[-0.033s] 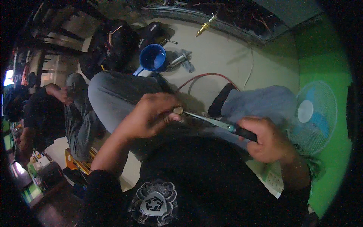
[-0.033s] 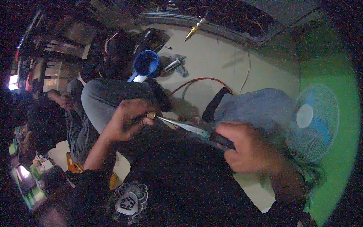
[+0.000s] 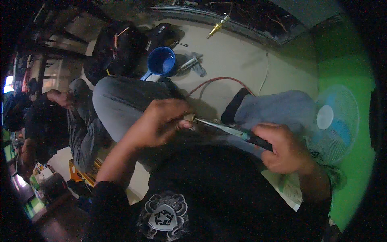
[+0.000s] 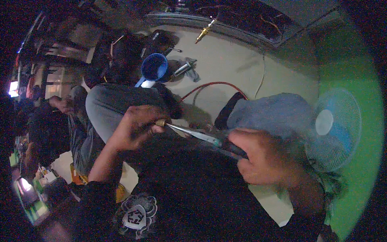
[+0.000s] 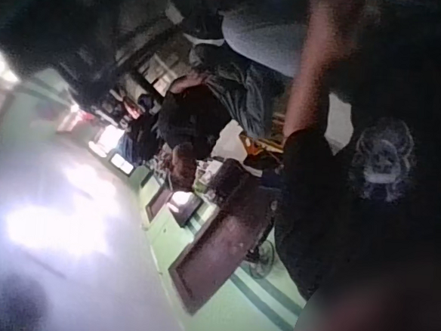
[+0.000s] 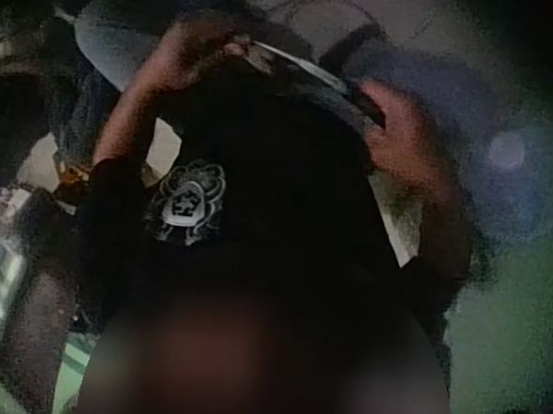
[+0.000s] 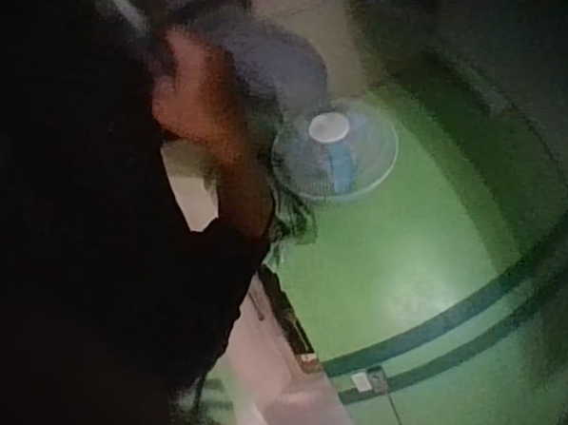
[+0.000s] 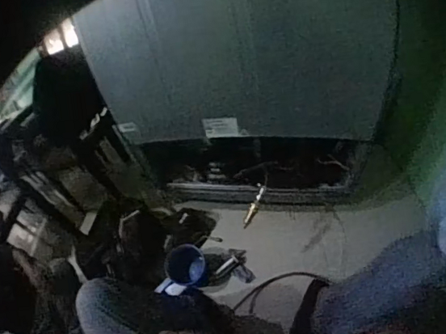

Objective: The person sits on the floor and works on the internal components of an appliance. They handle wires and connectors, use a soldering iron, and manipulate small metal parts with pliers.

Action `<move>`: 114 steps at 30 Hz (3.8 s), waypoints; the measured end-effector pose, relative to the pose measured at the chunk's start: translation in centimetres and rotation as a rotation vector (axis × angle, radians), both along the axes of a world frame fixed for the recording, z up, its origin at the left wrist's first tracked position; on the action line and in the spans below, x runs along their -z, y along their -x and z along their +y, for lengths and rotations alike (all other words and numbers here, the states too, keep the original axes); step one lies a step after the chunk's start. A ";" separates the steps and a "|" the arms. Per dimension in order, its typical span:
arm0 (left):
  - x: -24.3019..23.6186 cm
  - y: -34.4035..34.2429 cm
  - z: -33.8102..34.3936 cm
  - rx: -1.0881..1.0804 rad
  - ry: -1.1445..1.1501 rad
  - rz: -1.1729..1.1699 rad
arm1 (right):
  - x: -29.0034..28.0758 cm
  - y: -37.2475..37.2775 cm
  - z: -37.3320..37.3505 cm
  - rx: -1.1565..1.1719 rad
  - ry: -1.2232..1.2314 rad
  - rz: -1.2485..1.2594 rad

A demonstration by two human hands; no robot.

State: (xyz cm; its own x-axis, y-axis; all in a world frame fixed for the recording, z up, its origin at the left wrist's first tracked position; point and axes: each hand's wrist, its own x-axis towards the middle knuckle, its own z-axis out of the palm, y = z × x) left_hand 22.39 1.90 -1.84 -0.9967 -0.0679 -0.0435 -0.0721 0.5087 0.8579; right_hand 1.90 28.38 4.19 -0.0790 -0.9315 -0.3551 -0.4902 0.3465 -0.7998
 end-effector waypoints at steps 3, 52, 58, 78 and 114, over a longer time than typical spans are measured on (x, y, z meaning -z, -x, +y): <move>0.2 0.1 -0.3 0.010 -0.012 0.067 | 0.0 -0.7 -0.2 0.005 0.015 0.126; -12.5 -28.5 -9.8 -1.145 -0.057 -0.435 | 24.6 -7.2 -31.4 0.427 -0.351 -0.466; -13.2 -25.6 -10.0 -0.899 -0.191 -0.500 | 25.4 -7.8 -32.7 0.430 -0.382 -0.834; -4.6 -1.7 -1.5 -0.256 -0.708 0.330 | 7.5 -3.1 -16.8 0.152 0.652 -0.855; -5.2 -7.1 -2.9 -0.326 -0.239 0.003 | 3.1 -3.1 -5.8 0.374 0.029 0.153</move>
State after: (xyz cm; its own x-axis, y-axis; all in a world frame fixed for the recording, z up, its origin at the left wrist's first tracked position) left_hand 29.51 -1.04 3.38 -0.9248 -0.3686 -0.0939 -0.1943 0.2456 0.9497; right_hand 5.05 22.54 1.11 -0.4641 -0.8379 -0.2874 -0.4483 0.5020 -0.7396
